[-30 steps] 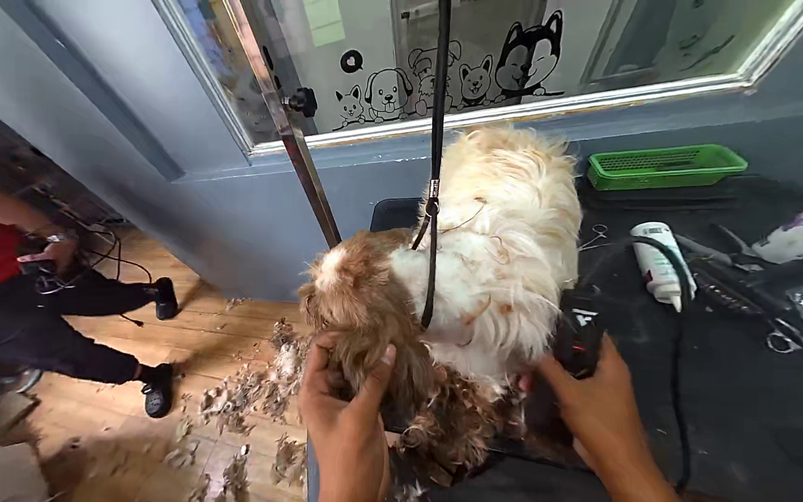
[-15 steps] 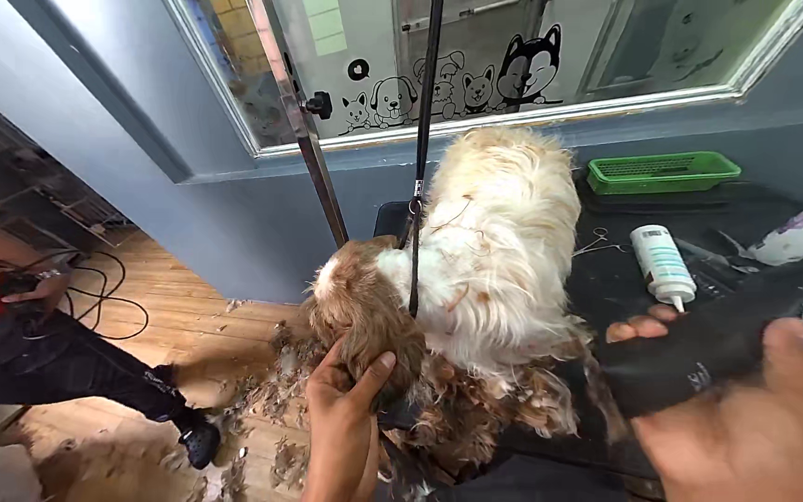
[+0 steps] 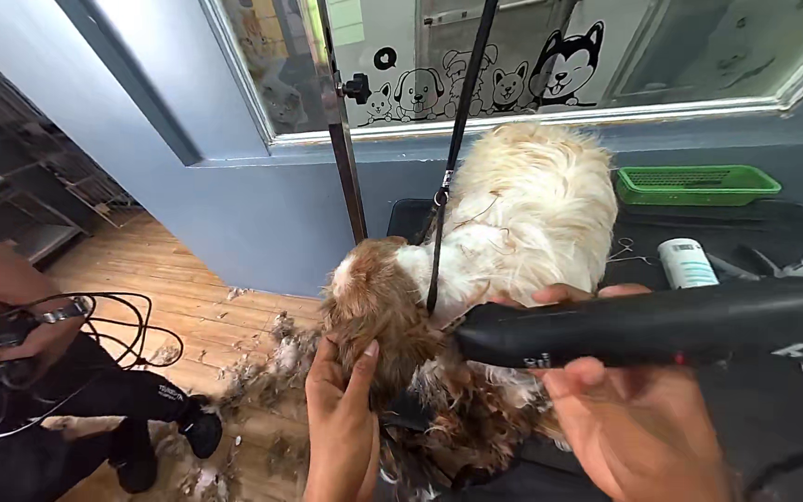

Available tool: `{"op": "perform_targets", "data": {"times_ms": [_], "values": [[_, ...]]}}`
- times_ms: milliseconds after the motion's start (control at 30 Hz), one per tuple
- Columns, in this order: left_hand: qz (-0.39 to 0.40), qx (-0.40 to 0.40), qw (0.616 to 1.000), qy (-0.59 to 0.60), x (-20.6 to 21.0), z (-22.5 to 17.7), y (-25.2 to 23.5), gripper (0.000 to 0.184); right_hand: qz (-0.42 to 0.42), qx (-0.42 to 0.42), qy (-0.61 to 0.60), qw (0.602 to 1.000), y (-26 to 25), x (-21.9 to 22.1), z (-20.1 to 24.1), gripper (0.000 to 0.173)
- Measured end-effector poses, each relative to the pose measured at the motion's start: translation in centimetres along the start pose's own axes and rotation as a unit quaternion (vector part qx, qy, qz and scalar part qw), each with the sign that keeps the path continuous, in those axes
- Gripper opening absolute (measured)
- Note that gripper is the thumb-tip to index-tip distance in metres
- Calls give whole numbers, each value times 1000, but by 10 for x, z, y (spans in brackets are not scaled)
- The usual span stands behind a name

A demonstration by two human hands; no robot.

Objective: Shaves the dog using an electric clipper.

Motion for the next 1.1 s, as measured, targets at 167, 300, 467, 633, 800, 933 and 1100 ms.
{"op": "perform_targets", "data": {"times_ms": [167, 300, 467, 633, 800, 933, 1100], "values": [[6, -33, 999, 28, -3, 1, 2, 32, 49, -120, 130, 983, -20, 17, 16, 62], [3, -39, 998, 42, -4, -1, 2, 28, 74, -175, 243, 951, -36, 31, 27, 61], [6, -33, 998, 46, -3, -1, -1, 28, 119, -162, 291, 935, -37, 44, 5, 48], [-5, -27, 999, 36, -6, 0, 0, 29, 153, -96, 239, 954, -13, 43, -18, 49], [24, -7, 999, 36, -3, -2, 0, 30, 195, -71, 152, 966, -6, 35, -14, 48], [42, 5, 999, 33, 0, -3, 0, 29, 95, -147, 199, 964, -29, 26, 12, 47], [33, 1, 999, 34, 7, -2, -2, 32, 131, -145, 219, 956, -23, 34, -2, 52]]}}
Point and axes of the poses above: each hand's wrist, its own y-axis away from the middle knuckle, its own x-axis out of the palm, z = x × y, the point moved 4 cm from there along -y, towards the middle knuckle, and after that the axes turned 6 degrees about y, right-handed, at the moved point
